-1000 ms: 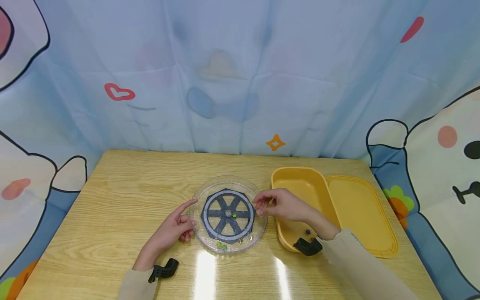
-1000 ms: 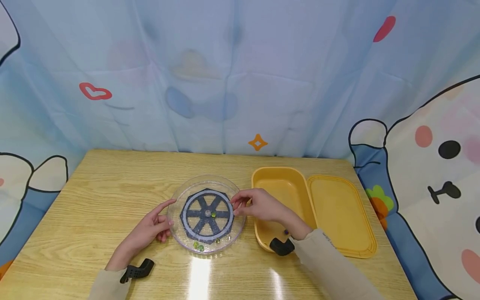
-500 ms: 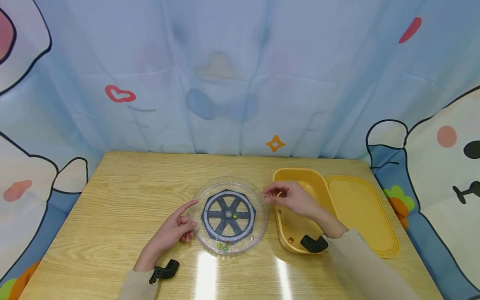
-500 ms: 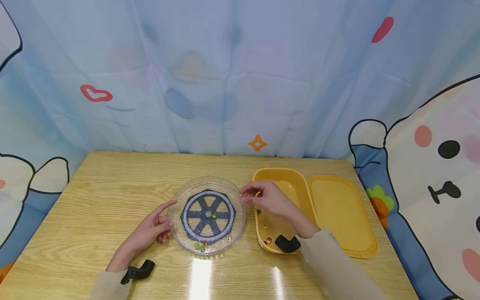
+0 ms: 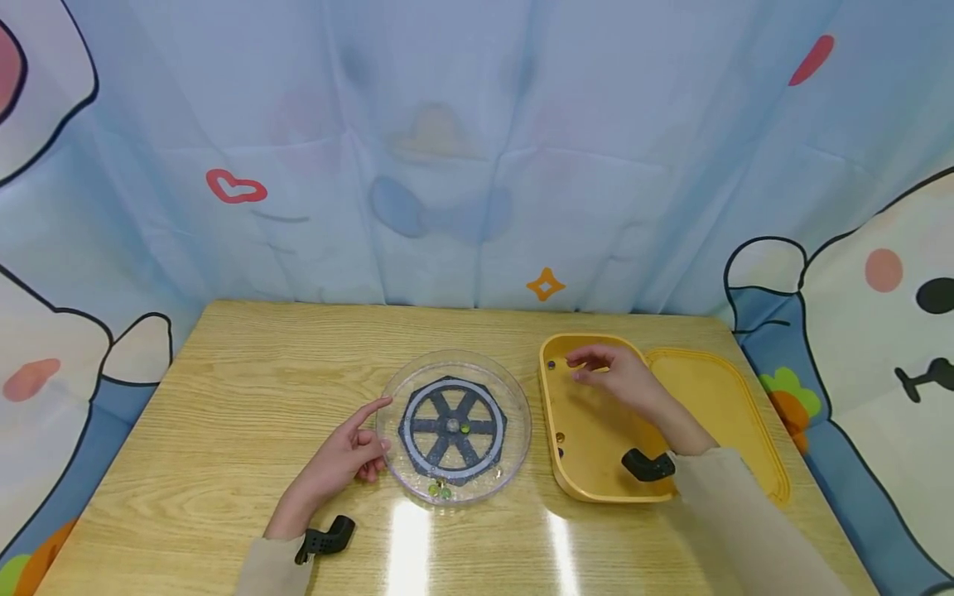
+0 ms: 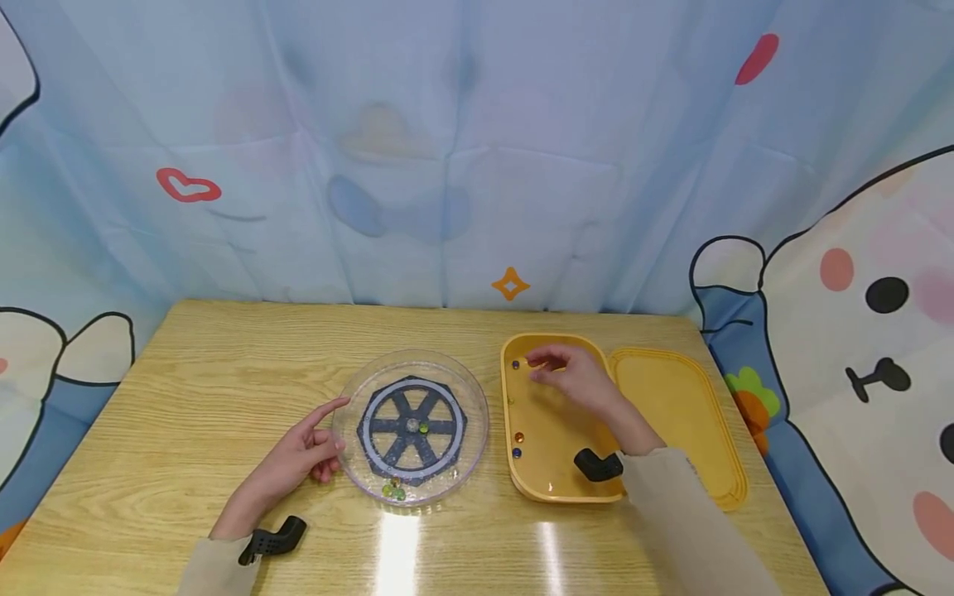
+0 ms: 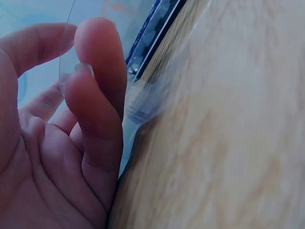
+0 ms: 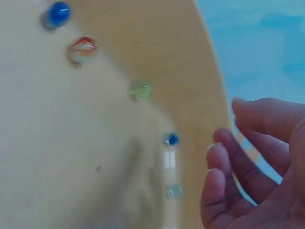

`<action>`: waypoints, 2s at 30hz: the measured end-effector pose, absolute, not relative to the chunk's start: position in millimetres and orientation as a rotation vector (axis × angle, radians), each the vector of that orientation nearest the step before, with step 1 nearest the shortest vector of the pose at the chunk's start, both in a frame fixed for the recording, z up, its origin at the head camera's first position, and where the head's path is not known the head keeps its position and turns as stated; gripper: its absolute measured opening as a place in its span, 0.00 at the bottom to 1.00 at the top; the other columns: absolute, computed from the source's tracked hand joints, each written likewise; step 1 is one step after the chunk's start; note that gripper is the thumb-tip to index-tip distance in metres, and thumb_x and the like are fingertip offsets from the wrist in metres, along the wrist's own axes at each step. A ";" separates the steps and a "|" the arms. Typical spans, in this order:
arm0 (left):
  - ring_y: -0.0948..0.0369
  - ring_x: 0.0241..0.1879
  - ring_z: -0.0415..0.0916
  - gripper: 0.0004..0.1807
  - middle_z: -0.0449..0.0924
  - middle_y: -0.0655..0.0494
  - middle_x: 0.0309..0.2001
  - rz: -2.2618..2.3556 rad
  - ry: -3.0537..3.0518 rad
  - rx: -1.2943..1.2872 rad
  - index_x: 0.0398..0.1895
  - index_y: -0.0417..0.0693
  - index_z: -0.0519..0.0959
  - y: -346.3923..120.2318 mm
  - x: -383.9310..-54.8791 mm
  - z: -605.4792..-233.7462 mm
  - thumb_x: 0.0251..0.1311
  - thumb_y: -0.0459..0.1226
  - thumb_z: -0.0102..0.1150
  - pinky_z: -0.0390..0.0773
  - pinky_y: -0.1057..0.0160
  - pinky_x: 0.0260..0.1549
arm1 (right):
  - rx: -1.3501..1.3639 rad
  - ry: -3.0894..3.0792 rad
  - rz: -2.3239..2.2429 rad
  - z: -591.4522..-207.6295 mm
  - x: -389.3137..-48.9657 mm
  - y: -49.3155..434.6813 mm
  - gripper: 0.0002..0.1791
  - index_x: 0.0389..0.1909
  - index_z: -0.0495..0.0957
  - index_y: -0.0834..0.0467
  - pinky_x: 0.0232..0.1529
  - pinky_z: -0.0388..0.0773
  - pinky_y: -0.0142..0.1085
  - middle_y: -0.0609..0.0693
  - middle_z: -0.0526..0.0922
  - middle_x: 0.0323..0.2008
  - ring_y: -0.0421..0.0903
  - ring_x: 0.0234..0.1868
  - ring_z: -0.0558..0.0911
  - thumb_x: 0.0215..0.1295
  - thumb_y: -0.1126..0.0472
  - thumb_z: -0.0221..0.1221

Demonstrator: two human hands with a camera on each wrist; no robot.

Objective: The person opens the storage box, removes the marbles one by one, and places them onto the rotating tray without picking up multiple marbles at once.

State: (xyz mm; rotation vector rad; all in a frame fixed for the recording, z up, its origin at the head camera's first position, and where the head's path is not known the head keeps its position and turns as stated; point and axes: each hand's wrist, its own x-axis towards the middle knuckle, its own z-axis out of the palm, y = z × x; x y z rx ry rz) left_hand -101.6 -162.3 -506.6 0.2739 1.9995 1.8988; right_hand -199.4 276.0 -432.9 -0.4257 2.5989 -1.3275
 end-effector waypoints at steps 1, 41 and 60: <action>0.62 0.20 0.74 0.37 0.77 0.47 0.26 1.899 2.000 0.279 0.79 0.52 0.53 -162.3 -101.7 -506.4 0.71 0.34 0.57 0.78 0.64 0.21 | -0.427 2.596 -1.318 -434.8 -200.0 277.0 0.18 0.55 0.79 0.69 0.42 0.79 0.35 0.65 0.80 0.52 0.54 0.46 0.79 0.67 0.66 0.64; 0.61 0.20 0.74 0.37 0.77 0.49 0.25 1.909 1.992 0.244 0.79 0.55 0.54 -161.7 -100.4 -506.6 0.70 0.34 0.57 0.78 0.65 0.21 | -0.521 2.583 -1.107 -470.9 -222.3 256.1 0.13 0.45 0.84 0.69 0.40 0.77 0.33 0.51 0.85 0.34 0.43 0.36 0.80 0.59 0.70 0.67; 0.61 0.20 0.74 0.37 0.77 0.48 0.26 1.903 2.017 0.266 0.79 0.54 0.53 -161.4 -100.2 -506.7 0.71 0.35 0.57 0.78 0.64 0.21 | -0.476 2.651 -1.087 -471.8 -224.3 255.2 0.06 0.41 0.85 0.65 0.39 0.78 0.36 0.48 0.85 0.31 0.44 0.34 0.80 0.63 0.71 0.64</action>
